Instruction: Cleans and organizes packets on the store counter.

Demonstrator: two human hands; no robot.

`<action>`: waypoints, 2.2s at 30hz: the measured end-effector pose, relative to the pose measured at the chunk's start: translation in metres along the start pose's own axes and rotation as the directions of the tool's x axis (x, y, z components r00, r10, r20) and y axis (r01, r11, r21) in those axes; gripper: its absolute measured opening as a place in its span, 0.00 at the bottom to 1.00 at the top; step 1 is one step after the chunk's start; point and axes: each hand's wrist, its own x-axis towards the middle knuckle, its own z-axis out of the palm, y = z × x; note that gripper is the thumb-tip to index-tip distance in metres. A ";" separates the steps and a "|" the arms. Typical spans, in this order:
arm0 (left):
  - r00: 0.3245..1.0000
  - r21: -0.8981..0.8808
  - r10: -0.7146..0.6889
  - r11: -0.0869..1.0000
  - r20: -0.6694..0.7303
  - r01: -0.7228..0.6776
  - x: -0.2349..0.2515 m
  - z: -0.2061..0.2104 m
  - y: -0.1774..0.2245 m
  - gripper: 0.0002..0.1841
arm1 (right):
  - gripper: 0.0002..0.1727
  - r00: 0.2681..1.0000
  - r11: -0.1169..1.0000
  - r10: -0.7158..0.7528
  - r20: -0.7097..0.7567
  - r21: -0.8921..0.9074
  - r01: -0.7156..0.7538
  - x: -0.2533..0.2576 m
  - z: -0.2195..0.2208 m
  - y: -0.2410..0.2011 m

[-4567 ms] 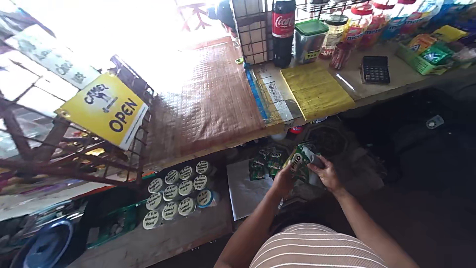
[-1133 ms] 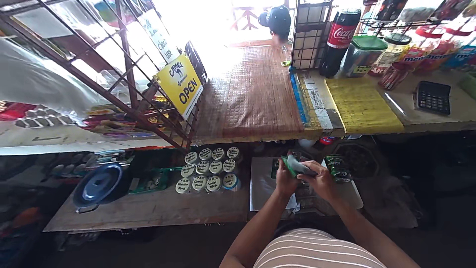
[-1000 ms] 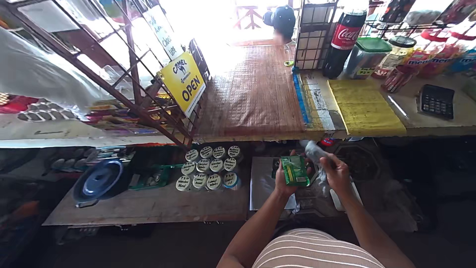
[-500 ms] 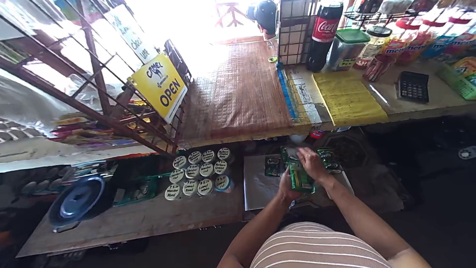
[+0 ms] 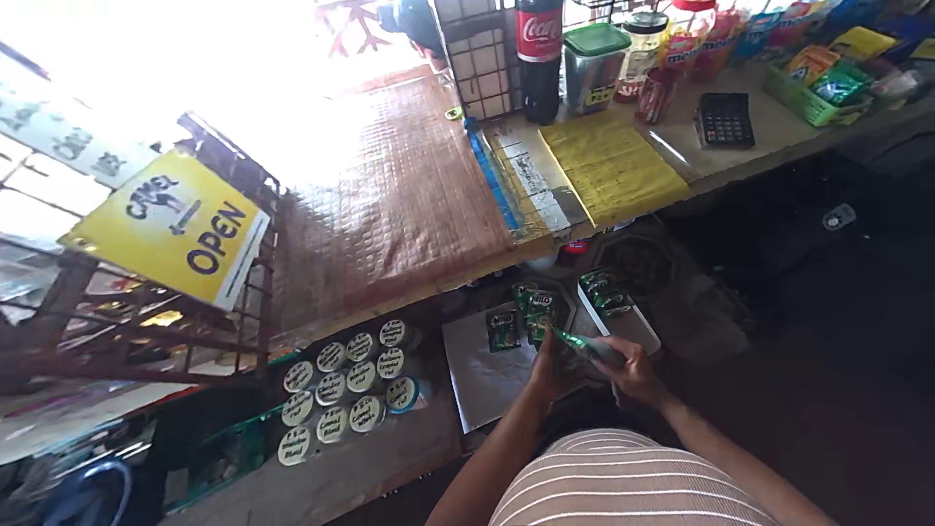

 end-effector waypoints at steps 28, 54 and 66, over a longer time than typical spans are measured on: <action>0.934 0.977 0.327 -0.200 0.142 -0.079 0.157 0.087 -0.004 0.30 | 0.17 0.522 0.821 0.465 -0.715 0.128 -0.557 -0.045 -0.145 0.036; 0.881 0.858 0.317 0.485 -0.352 0.169 0.124 -0.048 0.031 0.23 | 0.34 0.836 0.303 0.547 0.033 0.923 -0.235 0.023 -0.099 0.006; 0.927 -0.116 0.370 0.920 -0.062 -0.375 0.011 -0.034 0.035 0.24 | 0.22 0.994 0.991 -0.088 0.071 -0.092 0.094 0.099 0.029 -0.048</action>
